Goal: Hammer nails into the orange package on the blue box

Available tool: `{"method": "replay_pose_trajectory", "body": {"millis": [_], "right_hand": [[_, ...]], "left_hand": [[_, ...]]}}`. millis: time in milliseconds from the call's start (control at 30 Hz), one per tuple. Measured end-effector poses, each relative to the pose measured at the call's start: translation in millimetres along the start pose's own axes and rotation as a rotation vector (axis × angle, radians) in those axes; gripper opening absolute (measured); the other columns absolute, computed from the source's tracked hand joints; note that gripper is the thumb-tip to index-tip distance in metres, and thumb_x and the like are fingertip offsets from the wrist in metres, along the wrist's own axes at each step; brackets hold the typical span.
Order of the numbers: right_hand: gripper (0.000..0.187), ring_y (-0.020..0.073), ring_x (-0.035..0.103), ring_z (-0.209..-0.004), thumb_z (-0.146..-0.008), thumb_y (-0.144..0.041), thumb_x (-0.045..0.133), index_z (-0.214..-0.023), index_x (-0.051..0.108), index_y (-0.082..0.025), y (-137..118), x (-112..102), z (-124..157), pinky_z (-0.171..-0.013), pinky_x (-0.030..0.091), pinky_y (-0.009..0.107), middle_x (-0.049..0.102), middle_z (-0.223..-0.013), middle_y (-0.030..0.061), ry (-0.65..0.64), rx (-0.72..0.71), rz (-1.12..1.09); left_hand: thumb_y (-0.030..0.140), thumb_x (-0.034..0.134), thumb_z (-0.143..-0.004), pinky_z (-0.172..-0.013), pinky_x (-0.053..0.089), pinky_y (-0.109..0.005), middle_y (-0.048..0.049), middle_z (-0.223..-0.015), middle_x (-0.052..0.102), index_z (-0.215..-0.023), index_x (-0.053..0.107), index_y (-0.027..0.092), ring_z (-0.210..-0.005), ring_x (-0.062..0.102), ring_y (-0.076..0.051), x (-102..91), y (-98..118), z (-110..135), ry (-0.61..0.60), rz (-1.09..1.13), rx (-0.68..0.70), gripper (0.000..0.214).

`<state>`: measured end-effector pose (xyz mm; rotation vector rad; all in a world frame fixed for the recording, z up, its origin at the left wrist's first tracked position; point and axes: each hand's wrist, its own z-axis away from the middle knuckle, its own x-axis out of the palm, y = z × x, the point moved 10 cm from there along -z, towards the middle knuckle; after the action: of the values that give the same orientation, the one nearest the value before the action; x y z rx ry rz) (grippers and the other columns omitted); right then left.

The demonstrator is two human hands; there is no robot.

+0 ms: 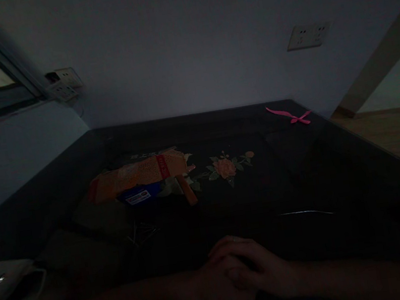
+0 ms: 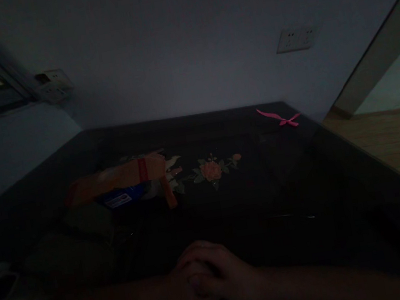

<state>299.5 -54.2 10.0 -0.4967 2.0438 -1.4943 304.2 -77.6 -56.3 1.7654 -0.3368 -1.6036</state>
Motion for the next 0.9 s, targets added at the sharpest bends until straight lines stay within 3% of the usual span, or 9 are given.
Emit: {"method": "replay_pose_trajectory", "body": {"millis": [167, 367, 467, 600, 767, 900], "right_hand": [[0.032, 0.023, 0.062, -0.105, -0.092, -0.031, 0.054, -0.116, 0.065, -0.014, 2.5, 1.7, 0.6, -0.09, 0.049, 0.039, 0.067, -0.113, 0.0141, -0.011, 0.006, -0.003], [0.03, 0.0229, 0.061, -0.107, -0.091, -0.026, 0.055, -0.117, 0.064, -0.014, 1.9, 0.6, 0.0, -0.091, 0.048, 0.04, 0.066, -0.114, 0.0134, -0.017, 0.021, 0.0], [0.03, 0.0229, 0.061, -0.106, -0.09, -0.028, 0.056, -0.117, 0.064, -0.016, 2.0, 0.0, 0.9, -0.091, 0.048, 0.039, 0.066, -0.114, 0.0126, -0.01, 0.024, -0.003], [0.035, 0.0236, 0.059, -0.106, -0.094, -0.042, 0.051, -0.116, 0.061, -0.016, 5.2, -6.9, 3.8, -0.091, 0.045, 0.04, 0.062, -0.112, 0.0133, 0.071, 0.029, -0.011], [0.035, 0.0195, 0.051, -0.089, -0.094, -0.054, 0.043, -0.096, 0.052, -0.021, 20.1, -25.8, 6.9, -0.081, 0.043, 0.034, 0.051, -0.094, 0.0048, 0.259, 0.103, -0.025], [0.041, 0.0139, 0.043, -0.066, -0.093, -0.057, 0.044, -0.074, 0.047, -0.021, 36.2, -24.6, 7.5, -0.061, 0.039, 0.026, 0.043, -0.071, -0.0028, 0.26, 0.209, -0.048]], "left_hand": [[0.009, 0.056, -0.073, -0.048, 0.04, -0.016, 0.0017, -0.061, 0.058, -0.066, 0.06, 0.012, -0.059, 0.055, -0.01, -1.0, -1.6, 1.1, -0.024, 0.085, -0.036, 0.009], [0.012, 0.055, -0.076, -0.058, 0.046, -0.018, -0.0011, -0.073, 0.063, -0.074, 0.061, 0.012, -0.071, 0.06, -0.012, -10.5, 0.0, 2.8, 0.035, 0.18, -0.06, 0.006], [0.01, 0.054, -0.074, -0.054, 0.041, -0.018, 0.0013, -0.064, 0.056, -0.063, 0.053, 0.014, -0.065, 0.056, -0.011, -12.3, 2.5, 1.7, 0.066, 0.176, -0.023, 0.011], [0.011, 0.053, -0.074, -0.047, 0.031, -0.019, 0.0065, -0.048, 0.034, -0.052, 0.032, 0.018, -0.048, 0.039, -0.006, -21.1, 8.3, 2.0, 0.151, 0.246, 0.049, 0.031], [0.017, 0.052, -0.078, -0.045, 0.023, -0.023, 0.008, -0.044, 0.024, -0.049, 0.022, 0.02, -0.043, 0.024, -0.005, -36.9, 11.3, 8.2, 0.235, 0.328, 0.075, 0.042], [0.019, 0.05, -0.081, -0.047, 0.025, -0.023, 0.0078, -0.046, 0.026, -0.052, 0.028, 0.019, -0.044, 0.027, -0.005, -45.8, 4.5, 11.5, 0.27, 0.394, 0.034, 0.037]]}}
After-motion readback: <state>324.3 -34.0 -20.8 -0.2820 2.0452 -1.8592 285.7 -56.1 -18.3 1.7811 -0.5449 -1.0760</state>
